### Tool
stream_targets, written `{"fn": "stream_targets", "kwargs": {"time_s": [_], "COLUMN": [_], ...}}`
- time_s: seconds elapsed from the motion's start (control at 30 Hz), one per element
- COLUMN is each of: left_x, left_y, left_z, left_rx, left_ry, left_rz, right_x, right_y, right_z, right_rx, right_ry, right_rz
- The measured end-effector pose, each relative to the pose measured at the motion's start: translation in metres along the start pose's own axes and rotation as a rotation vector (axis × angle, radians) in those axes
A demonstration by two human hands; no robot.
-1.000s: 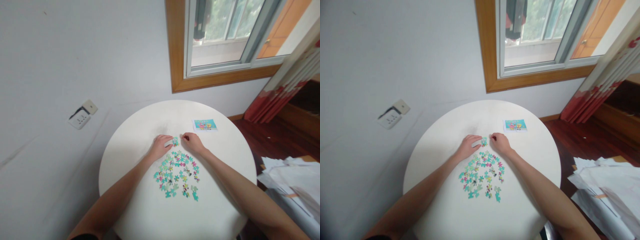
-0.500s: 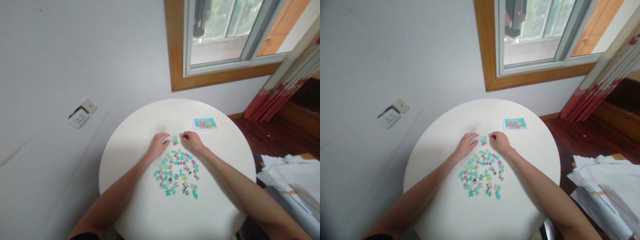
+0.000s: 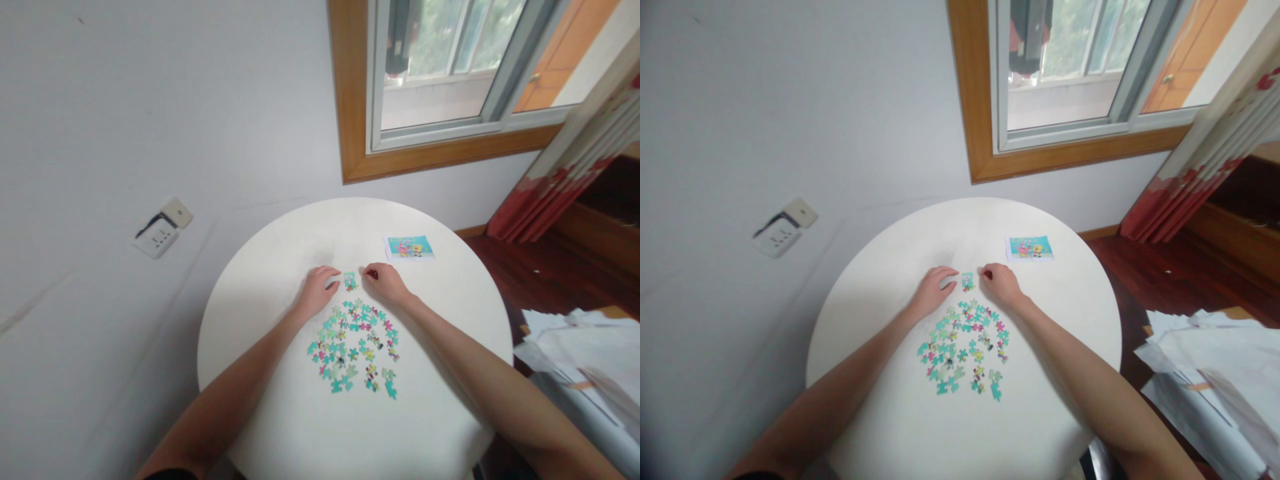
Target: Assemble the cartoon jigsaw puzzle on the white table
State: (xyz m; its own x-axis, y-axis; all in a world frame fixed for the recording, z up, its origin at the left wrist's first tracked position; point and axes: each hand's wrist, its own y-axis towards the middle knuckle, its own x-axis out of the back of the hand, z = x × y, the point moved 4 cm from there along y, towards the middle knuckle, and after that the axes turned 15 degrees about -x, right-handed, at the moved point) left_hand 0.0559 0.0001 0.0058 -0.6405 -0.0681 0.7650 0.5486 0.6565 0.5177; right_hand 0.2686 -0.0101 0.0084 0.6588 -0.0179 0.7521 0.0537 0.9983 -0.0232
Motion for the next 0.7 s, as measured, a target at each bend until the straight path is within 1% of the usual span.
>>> {"fn": "stream_targets", "kwargs": {"time_s": [0.33,0.7], "left_x": [0.0011,0.0016], "left_y": [0.0006,0.0009], "left_z": [-0.0023,-0.0043], "left_rx": [-0.01,-0.02], "left_ry": [-0.016,-0.009], "left_rz": [0.004,0.017], "right_x": [0.002,0.0021], "right_y": [-0.0009,-0.0004], "right_z": [0.0026,0.0018], "right_rx": [-0.008,0.006], "right_ry": [-0.028,-0.032], "right_rz": [0.018,0.008]}}
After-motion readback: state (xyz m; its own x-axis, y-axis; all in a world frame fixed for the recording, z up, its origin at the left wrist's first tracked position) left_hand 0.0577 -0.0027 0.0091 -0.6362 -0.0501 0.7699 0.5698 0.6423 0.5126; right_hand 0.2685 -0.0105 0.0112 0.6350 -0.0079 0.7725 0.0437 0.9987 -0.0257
